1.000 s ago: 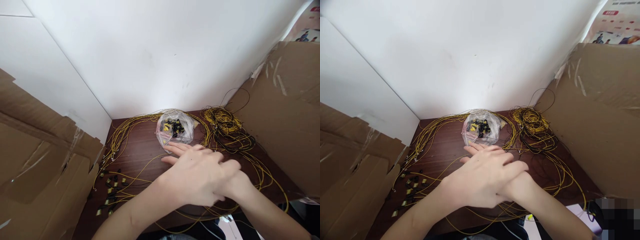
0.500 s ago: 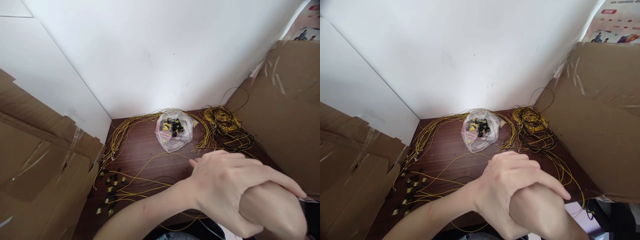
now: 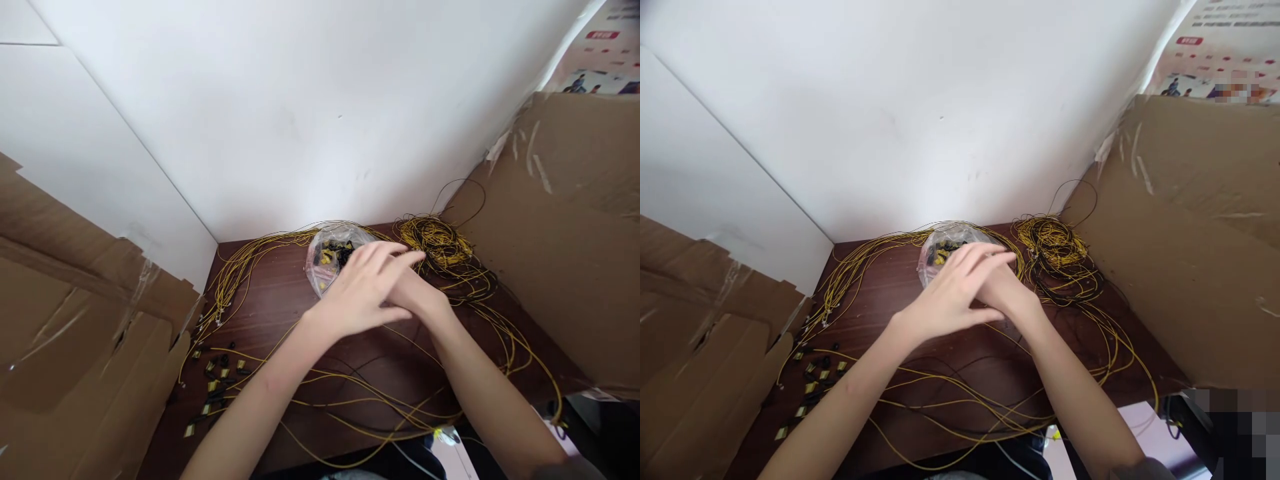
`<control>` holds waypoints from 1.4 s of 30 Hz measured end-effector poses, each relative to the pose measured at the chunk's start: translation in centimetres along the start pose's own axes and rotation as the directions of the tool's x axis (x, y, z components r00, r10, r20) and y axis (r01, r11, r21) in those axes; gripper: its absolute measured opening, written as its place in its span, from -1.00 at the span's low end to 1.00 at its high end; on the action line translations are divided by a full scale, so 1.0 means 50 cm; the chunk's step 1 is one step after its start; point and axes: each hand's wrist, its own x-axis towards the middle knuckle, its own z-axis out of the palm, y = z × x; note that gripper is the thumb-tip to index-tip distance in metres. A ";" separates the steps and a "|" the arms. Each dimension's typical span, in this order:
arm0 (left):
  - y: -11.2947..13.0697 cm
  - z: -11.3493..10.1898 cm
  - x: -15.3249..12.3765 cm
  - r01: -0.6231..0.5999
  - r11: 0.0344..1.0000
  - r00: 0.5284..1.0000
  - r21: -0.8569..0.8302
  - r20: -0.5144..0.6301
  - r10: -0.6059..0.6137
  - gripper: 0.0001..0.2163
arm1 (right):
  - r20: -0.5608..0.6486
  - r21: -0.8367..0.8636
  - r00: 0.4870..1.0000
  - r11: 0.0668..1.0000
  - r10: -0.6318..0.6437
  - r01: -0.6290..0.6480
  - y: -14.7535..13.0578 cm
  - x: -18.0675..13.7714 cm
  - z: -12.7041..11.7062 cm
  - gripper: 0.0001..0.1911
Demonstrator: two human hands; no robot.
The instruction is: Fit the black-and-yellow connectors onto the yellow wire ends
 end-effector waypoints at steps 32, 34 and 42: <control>-0.217 0.118 -0.081 0.411 0.767 0.823 -0.494 -0.161 -0.545 -0.84 | -0.017 0.177 0.971 0.956 0.240 -0.233 0.035 -0.010 0.108 -0.89; -0.220 0.120 -0.079 0.394 0.751 0.811 -0.530 -0.183 -0.555 -0.84 | -0.040 0.202 0.960 0.943 0.278 -0.265 0.035 -0.012 0.111 -0.91; -0.225 0.119 -0.080 0.361 0.716 0.791 -0.597 -0.210 -0.574 -0.85 | -0.104 0.298 0.947 0.918 0.303 -0.261 0.037 -0.015 0.108 -0.90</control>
